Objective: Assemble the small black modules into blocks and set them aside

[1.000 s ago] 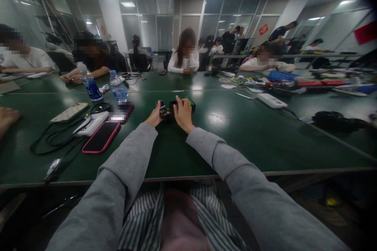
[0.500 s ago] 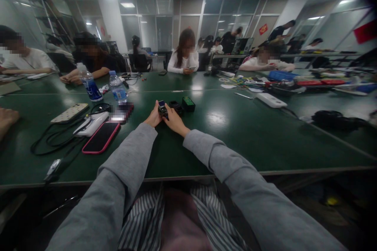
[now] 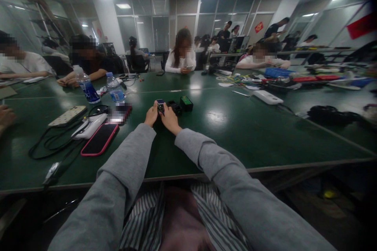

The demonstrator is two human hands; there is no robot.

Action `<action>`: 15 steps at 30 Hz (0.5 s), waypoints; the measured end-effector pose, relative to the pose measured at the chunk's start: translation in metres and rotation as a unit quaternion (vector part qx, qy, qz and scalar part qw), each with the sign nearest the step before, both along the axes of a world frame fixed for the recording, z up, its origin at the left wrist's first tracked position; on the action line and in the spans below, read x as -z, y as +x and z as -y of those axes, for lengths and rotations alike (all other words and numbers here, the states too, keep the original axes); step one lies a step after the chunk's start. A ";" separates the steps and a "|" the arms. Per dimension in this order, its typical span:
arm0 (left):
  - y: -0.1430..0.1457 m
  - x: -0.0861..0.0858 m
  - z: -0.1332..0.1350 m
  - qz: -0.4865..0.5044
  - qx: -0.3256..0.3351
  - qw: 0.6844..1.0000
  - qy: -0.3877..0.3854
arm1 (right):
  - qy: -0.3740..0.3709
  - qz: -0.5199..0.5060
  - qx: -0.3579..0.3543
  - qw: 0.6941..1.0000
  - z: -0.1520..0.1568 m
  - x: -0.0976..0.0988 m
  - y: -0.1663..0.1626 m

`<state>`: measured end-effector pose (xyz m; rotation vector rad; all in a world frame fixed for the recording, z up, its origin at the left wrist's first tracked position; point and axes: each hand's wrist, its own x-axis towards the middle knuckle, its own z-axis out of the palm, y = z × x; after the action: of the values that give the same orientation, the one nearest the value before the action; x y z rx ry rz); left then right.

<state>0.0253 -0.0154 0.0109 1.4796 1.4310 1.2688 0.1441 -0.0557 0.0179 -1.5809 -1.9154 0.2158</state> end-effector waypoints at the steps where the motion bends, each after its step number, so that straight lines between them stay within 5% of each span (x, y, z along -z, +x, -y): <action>1: -0.002 0.000 -0.001 -0.034 -0.013 0.999 0.004 | 0.000 0.005 0.006 1.000 0.000 0.000 -0.003; 8: -0.001 -0.002 0.005 -0.180 -0.009 0.982 0.051 | 0.026 0.053 0.016 0.998 -0.003 0.003 -0.011; 15: -0.001 -0.004 0.012 -0.200 0.020 0.977 0.072 | 0.040 0.119 -0.032 0.992 -0.002 0.005 -0.006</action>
<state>0.0247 -0.0271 0.0149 1.9348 1.5765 1.1089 0.1381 -0.0540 0.0134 -1.5516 -2.1299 -0.0248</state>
